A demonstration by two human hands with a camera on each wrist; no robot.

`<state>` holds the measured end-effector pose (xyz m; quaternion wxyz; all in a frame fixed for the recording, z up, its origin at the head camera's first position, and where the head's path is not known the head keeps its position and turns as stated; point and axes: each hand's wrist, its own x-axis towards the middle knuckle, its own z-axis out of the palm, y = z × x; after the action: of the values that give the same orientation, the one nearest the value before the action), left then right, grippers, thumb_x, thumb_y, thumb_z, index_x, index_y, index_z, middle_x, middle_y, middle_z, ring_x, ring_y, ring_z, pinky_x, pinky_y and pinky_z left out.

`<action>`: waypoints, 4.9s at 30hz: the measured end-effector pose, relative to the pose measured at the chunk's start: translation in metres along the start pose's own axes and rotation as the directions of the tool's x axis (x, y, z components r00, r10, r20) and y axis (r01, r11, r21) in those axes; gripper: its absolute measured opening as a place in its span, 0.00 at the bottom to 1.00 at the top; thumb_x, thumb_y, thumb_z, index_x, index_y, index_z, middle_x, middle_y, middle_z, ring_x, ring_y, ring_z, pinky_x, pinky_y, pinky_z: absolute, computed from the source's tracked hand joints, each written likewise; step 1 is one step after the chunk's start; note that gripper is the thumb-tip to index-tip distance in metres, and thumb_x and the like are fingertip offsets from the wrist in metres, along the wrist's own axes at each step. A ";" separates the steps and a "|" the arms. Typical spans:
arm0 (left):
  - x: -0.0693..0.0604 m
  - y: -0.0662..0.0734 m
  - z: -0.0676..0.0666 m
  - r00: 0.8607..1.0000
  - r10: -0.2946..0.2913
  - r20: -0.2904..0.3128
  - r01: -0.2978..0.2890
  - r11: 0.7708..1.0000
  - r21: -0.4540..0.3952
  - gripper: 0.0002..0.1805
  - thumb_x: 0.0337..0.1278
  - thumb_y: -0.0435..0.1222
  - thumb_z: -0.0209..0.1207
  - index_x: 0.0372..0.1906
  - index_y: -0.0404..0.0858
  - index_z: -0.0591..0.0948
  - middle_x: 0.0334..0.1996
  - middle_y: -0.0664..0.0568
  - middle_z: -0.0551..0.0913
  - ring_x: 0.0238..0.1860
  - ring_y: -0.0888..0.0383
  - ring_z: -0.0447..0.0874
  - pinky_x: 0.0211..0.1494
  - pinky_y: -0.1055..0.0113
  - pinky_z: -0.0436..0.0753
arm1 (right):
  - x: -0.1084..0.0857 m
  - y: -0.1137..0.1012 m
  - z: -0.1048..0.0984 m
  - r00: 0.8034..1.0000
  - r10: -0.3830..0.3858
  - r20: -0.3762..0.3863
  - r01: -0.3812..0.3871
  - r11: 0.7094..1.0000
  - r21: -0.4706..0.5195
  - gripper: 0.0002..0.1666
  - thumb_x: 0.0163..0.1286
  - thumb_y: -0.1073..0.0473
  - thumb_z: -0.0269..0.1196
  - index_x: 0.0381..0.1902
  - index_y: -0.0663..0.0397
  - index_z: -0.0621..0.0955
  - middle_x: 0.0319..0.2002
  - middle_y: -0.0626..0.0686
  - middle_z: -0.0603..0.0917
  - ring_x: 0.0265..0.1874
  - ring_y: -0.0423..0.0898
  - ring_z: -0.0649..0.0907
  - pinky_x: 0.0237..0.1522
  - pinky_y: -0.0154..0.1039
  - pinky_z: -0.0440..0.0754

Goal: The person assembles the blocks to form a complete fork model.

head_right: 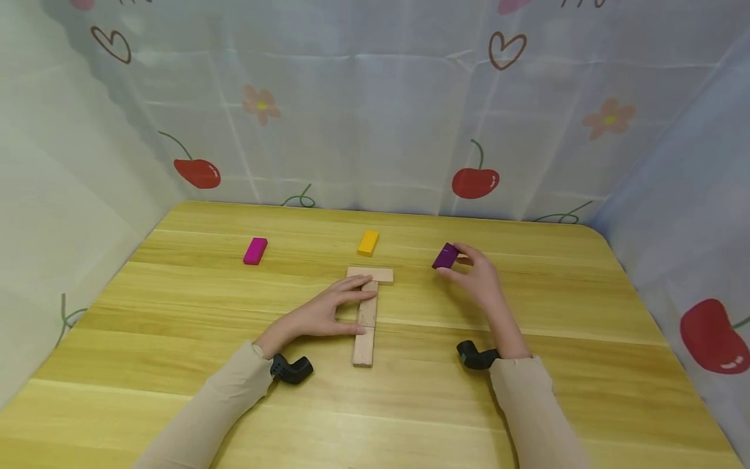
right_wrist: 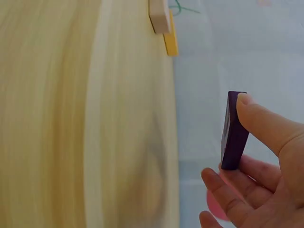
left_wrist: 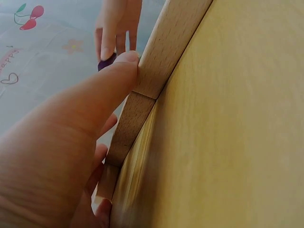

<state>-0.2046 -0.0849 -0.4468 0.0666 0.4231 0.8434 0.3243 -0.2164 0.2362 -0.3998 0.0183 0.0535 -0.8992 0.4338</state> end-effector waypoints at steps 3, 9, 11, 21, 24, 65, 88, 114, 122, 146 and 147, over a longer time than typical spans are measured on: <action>0.000 0.000 0.000 1.000 0.003 -0.005 -0.003 1.000 -0.002 0.37 0.53 0.52 0.64 0.67 0.42 0.68 0.71 0.50 0.52 0.71 0.56 0.42 0.69 0.55 0.48 | 0.009 -0.003 0.017 1.000 0.001 0.009 -0.001 1.000 -0.004 0.41 0.62 0.55 0.67 0.66 0.68 0.64 0.61 0.67 0.68 0.56 0.62 0.72 0.54 0.56 0.69; 0.001 -0.001 0.001 1.000 0.005 -0.008 -0.005 1.000 0.004 0.37 0.52 0.52 0.64 0.67 0.43 0.69 0.71 0.49 0.53 0.71 0.55 0.43 0.69 0.55 0.49 | 0.025 -0.007 0.042 1.000 0.014 0.014 -0.014 0.999 -0.032 0.39 0.61 0.56 0.68 0.64 0.69 0.66 0.57 0.69 0.72 0.54 0.62 0.73 0.56 0.55 0.68; 0.001 -0.001 0.001 1.000 0.008 -0.010 -0.008 1.000 0.001 0.37 0.52 0.51 0.65 0.66 0.43 0.69 0.71 0.49 0.54 0.71 0.54 0.43 0.69 0.54 0.49 | 0.029 -0.009 0.048 1.000 0.013 0.020 -0.013 0.999 -0.033 0.39 0.60 0.56 0.68 0.64 0.69 0.67 0.56 0.68 0.72 0.54 0.62 0.73 0.55 0.54 0.68; 0.001 0.001 -0.001 1.000 0.006 -0.012 -0.006 1.000 -0.001 0.37 0.52 0.51 0.64 0.66 0.42 0.69 0.71 0.49 0.53 0.71 0.55 0.44 0.68 0.55 0.50 | 0.042 -0.017 0.070 0.999 -0.011 0.038 0.014 0.998 -0.069 0.38 0.60 0.55 0.69 0.62 0.69 0.69 0.59 0.68 0.71 0.59 0.62 0.69 0.59 0.53 0.64; 0.001 0.002 0.000 1.000 0.003 -0.011 -0.003 1.000 0.000 0.37 0.52 0.51 0.64 0.67 0.42 0.69 0.71 0.49 0.53 0.71 0.55 0.43 0.68 0.55 0.50 | 0.044 -0.017 0.074 0.999 -0.020 0.041 0.023 0.997 -0.079 0.38 0.59 0.56 0.69 0.62 0.69 0.69 0.59 0.68 0.71 0.60 0.62 0.67 0.61 0.54 0.62; 0.002 0.001 0.002 1.000 0.006 -0.004 -0.006 1.000 -0.002 0.37 0.52 0.51 0.64 0.67 0.43 0.69 0.71 0.49 0.53 0.71 0.55 0.43 0.68 0.54 0.50 | 0.027 -0.008 0.080 0.999 -0.033 0.027 0.031 0.998 0.045 0.35 0.72 0.55 0.54 0.71 0.64 0.57 0.67 0.65 0.60 0.66 0.60 0.58 0.65 0.53 0.53; 0.001 0.004 -0.001 0.999 -0.047 0.005 0.047 0.999 -0.016 0.47 0.53 0.52 0.63 0.73 0.40 0.56 0.71 0.50 0.53 0.71 0.58 0.43 0.69 0.58 0.48 | -0.037 -0.026 0.091 0.877 -0.329 0.351 0.383 0.919 -0.096 0.55 0.58 0.37 0.64 0.72 0.59 0.55 0.72 0.59 0.47 0.70 0.57 0.41 0.64 0.61 0.41; 0.031 -0.008 -0.045 0.983 -0.145 -0.109 0.129 0.981 -0.143 0.24 0.63 0.41 0.58 0.62 0.37 0.73 0.59 0.49 0.74 0.57 0.55 0.71 0.57 0.59 0.71 | -0.037 -0.021 0.092 0.869 -0.333 0.365 0.400 0.908 -0.126 0.51 0.61 0.37 0.61 0.73 0.52 0.55 0.73 0.56 0.45 0.70 0.58 0.42 0.64 0.60 0.38; 0.065 -0.047 -0.070 0.955 -0.250 -0.160 0.215 0.955 -0.206 0.31 0.63 0.40 0.58 0.69 0.38 0.64 0.67 0.49 0.63 0.66 0.51 0.58 0.65 0.55 0.59 | -0.038 -0.023 0.096 0.864 -0.350 0.362 0.417 0.901 -0.123 0.51 0.61 0.36 0.61 0.73 0.53 0.55 0.73 0.56 0.45 0.70 0.58 0.43 0.64 0.60 0.39; 0.082 -0.068 -0.051 0.963 -0.268 -0.037 0.259 0.952 -0.166 0.32 0.60 0.36 0.60 0.68 0.39 0.65 0.67 0.47 0.62 0.68 0.52 0.55 0.68 0.60 0.54 | -0.038 -0.024 0.094 0.877 -0.321 0.356 0.393 0.907 -0.150 0.51 0.60 0.37 0.62 0.73 0.52 0.56 0.73 0.56 0.46 0.70 0.57 0.44 0.65 0.59 0.39; 0.081 -0.067 -0.050 0.962 -0.269 -0.044 0.258 0.952 -0.166 0.32 0.59 0.35 0.61 0.68 0.39 0.65 0.67 0.47 0.63 0.68 0.52 0.55 0.67 0.60 0.55 | -0.038 -0.024 0.094 0.877 -0.322 0.355 0.394 0.907 -0.151 0.51 0.61 0.37 0.62 0.73 0.52 0.56 0.73 0.56 0.46 0.70 0.57 0.44 0.65 0.59 0.39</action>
<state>-0.3206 -0.0771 -0.4347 0.1148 0.2893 0.8655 0.3925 -0.1749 0.1510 -0.4426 -0.0426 0.2877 -0.9063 0.3066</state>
